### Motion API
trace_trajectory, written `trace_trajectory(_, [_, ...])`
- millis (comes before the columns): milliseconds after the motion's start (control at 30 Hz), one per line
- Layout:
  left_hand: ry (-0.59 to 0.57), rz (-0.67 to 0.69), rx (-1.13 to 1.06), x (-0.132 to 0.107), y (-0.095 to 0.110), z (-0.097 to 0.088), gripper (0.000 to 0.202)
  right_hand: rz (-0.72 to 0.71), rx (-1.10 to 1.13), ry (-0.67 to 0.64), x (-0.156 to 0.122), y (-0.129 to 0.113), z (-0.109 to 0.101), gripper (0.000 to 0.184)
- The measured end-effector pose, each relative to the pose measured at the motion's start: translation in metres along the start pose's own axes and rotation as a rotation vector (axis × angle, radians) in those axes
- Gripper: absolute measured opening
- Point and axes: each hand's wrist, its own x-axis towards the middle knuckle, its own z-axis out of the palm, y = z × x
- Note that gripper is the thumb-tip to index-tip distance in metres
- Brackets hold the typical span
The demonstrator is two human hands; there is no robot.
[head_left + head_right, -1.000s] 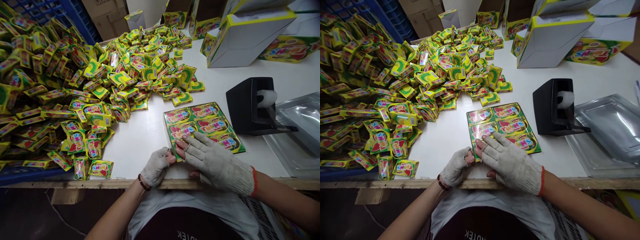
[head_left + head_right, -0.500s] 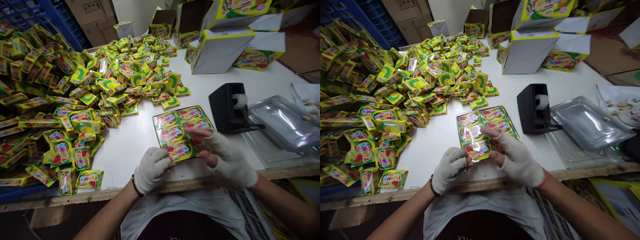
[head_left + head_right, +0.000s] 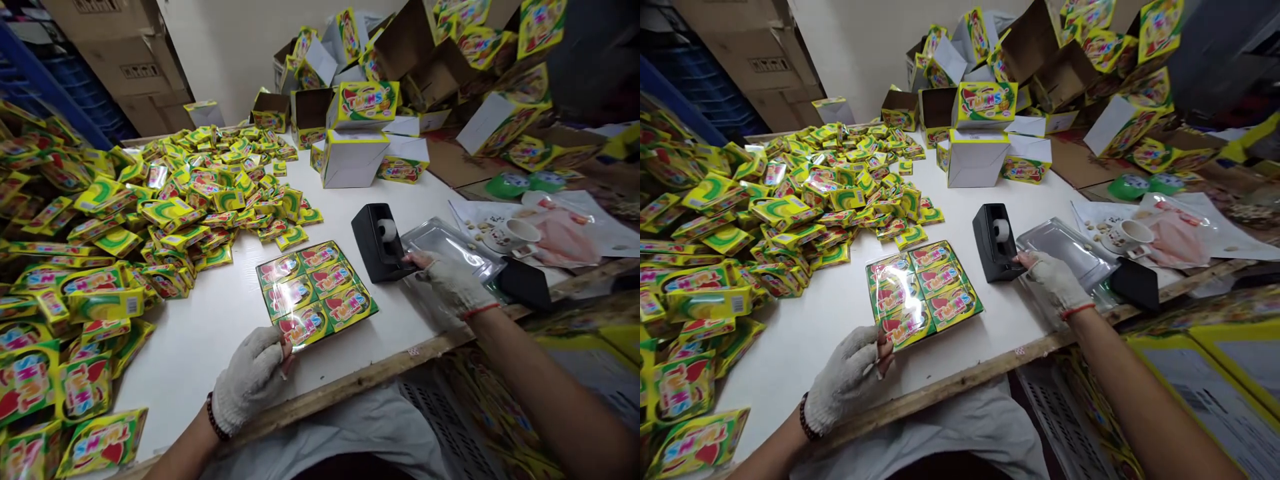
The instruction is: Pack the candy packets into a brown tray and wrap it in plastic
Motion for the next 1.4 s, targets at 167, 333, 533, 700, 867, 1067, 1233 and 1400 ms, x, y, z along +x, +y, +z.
trace_trajectory(167, [0.015, -0.026, 0.007, -0.006, 0.001, 0.003, 0.009, 0.039, -0.01, 0.135, -0.02, -0.014, -0.003, 0.027])
trace_trajectory(333, [0.009, -0.042, 0.032, -0.005, 0.001, 0.004, 0.01, 0.188, 0.005, 0.192, -0.061, -0.016, 0.002, 0.039])
trace_trajectory(533, [0.008, -0.022, -0.037, 0.002, 0.002, 0.002, 0.015, 0.301, 0.297, 0.15, -0.066, 0.0, 0.033, 0.04])
trace_trajectory(700, [-0.041, -0.031, -0.06, 0.003, 0.003, -0.001, 0.016, 0.26, 0.273, 0.053, -0.083, -0.012, 0.034, 0.044])
trace_trajectory(867, [-0.015, -0.014, -0.094, -0.002, 0.001, 0.002, 0.02, 0.156, 0.402, -0.28, -0.127, -0.074, 0.049, 0.044])
trace_trajectory(1067, [-0.176, 0.098, 0.096, 0.003, 0.005, -0.007, 0.039, 0.166, 0.511, -0.517, -0.154, -0.114, 0.094, 0.045])
trace_trajectory(1233, [-0.609, 0.046, 0.321, 0.03, 0.024, -0.029, 0.044, 0.24, 0.46, -0.534, -0.157, -0.106, 0.104, 0.047])
trace_trajectory(1400, [-0.743, -0.077, 0.315, 0.048, 0.036, -0.033, 0.033, 0.293, 0.438, -0.573, -0.152, -0.106, 0.105, 0.048])
